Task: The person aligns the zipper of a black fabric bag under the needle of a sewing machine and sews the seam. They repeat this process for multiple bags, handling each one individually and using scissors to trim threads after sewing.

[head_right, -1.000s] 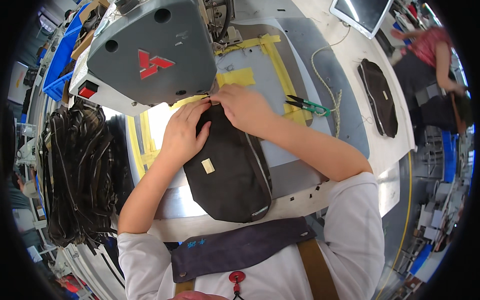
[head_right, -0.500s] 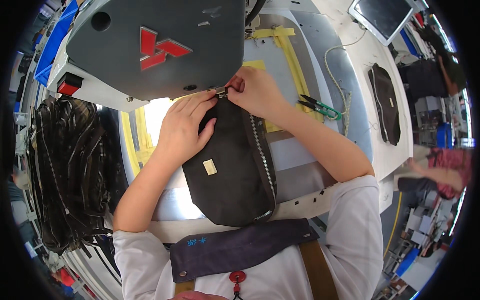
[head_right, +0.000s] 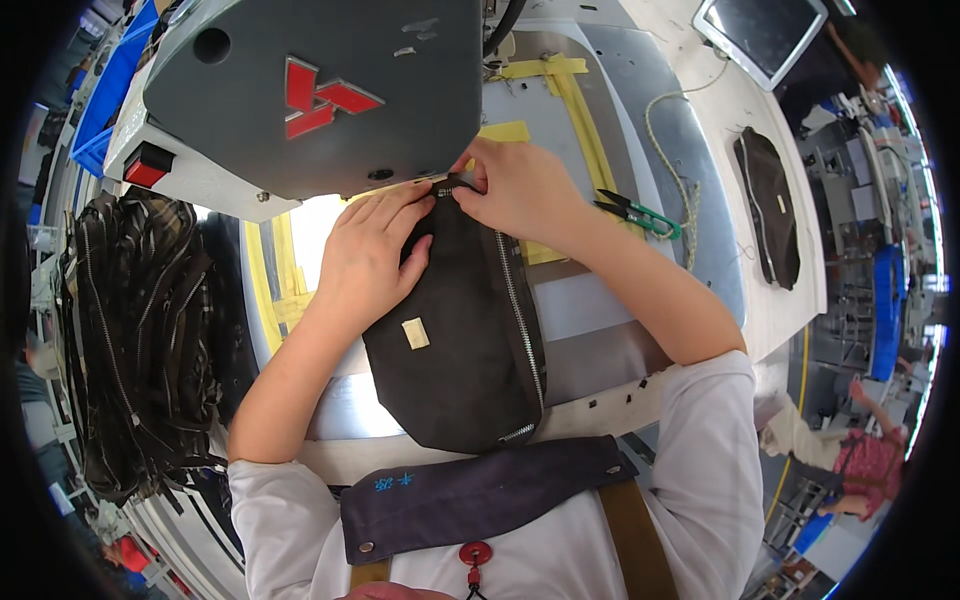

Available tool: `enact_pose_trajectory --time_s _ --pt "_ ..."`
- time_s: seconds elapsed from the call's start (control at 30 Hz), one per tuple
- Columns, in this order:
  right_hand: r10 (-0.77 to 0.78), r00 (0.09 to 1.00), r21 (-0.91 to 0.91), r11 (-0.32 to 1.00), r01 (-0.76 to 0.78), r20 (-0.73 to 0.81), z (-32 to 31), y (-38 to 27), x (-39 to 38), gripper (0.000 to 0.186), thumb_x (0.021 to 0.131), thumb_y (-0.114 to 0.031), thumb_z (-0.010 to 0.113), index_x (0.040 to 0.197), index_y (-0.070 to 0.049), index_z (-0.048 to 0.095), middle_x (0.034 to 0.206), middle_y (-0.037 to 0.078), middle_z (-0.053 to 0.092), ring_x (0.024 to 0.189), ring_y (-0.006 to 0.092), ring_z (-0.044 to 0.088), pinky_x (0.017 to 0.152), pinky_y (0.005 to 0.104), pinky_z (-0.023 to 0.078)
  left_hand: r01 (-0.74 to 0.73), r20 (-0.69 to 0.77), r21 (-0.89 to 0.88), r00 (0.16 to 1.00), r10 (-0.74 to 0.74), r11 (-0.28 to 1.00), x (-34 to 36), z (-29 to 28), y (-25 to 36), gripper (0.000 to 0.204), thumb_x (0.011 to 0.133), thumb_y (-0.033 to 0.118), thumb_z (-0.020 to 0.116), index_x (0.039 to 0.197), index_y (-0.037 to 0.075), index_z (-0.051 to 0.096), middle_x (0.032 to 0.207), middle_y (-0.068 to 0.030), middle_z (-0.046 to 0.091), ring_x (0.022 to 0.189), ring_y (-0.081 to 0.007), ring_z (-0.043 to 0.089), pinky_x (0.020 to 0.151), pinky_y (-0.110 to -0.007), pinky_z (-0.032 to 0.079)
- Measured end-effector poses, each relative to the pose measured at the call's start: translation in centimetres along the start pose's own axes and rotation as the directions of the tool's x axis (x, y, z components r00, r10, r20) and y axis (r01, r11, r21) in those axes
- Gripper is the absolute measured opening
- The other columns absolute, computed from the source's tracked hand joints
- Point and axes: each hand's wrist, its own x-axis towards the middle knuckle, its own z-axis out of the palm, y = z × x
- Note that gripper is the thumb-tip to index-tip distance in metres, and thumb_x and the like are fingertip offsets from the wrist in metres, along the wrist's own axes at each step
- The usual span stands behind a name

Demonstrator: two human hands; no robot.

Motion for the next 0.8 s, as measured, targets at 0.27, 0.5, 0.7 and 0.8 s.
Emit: enact_pose_trajectory --time_s 0.27,0.5,0.7,0.8 --pt "-0.010 1.000 0.152 0.988 0.014 -0.029 1.4 1.4 0.8 0.023 0.077 -0.015 0.066 0.097 -0.002 0.063 0.078 0.009 0.066 0.072 0.0258 0.064 0.066 0.0370 0.050 0.000 0.016 0.036 1.000 -0.001 0.999 0.0 0.0 0.2 0.032 0.075 0.009 0.069 0.106 0.003 0.063 0.116 -0.0083 0.063 0.106 -0.0262 0.061 0.092 -0.038 0.047" --pt "-0.068 0.997 0.159 0.985 0.072 -0.032 1.5 1.7 1.1 0.023 0.077 -0.013 0.067 0.096 0.000 0.062 0.074 0.010 0.065 0.068 0.0247 0.064 0.063 0.0348 0.049 -0.008 0.026 0.035 1.000 0.007 0.999 0.1 -0.1 0.1 0.032 0.075 0.010 0.069 0.105 0.003 0.064 0.115 -0.0079 0.064 0.106 -0.0255 0.061 0.093 -0.038 0.046" --pt "-0.041 0.979 0.376 0.920 0.115 -0.200 2.6 2.5 0.8 0.017 0.080 -0.014 0.067 0.090 0.000 0.063 0.074 0.010 0.065 0.068 0.0206 0.064 0.063 0.0327 0.050 -0.014 0.027 0.048 1.000 0.013 0.999 0.2 -0.1 0.1 0.031 0.075 0.010 0.069 0.105 0.004 0.064 0.116 -0.0074 0.064 0.107 -0.0249 0.061 0.095 -0.038 0.045" --pt "-0.034 0.982 0.355 0.930 0.098 -0.185 3.0 2.9 1.2 0.013 0.080 -0.012 0.066 0.088 -0.001 0.064 0.078 0.009 0.065 0.068 0.0216 0.064 0.063 0.0337 0.050 -0.012 0.039 0.052 0.999 0.010 0.999 0.2 -0.1 0.0 0.030 0.076 0.011 0.069 0.105 0.004 0.064 0.116 -0.0071 0.064 0.108 -0.0243 0.061 0.096 -0.038 0.045"
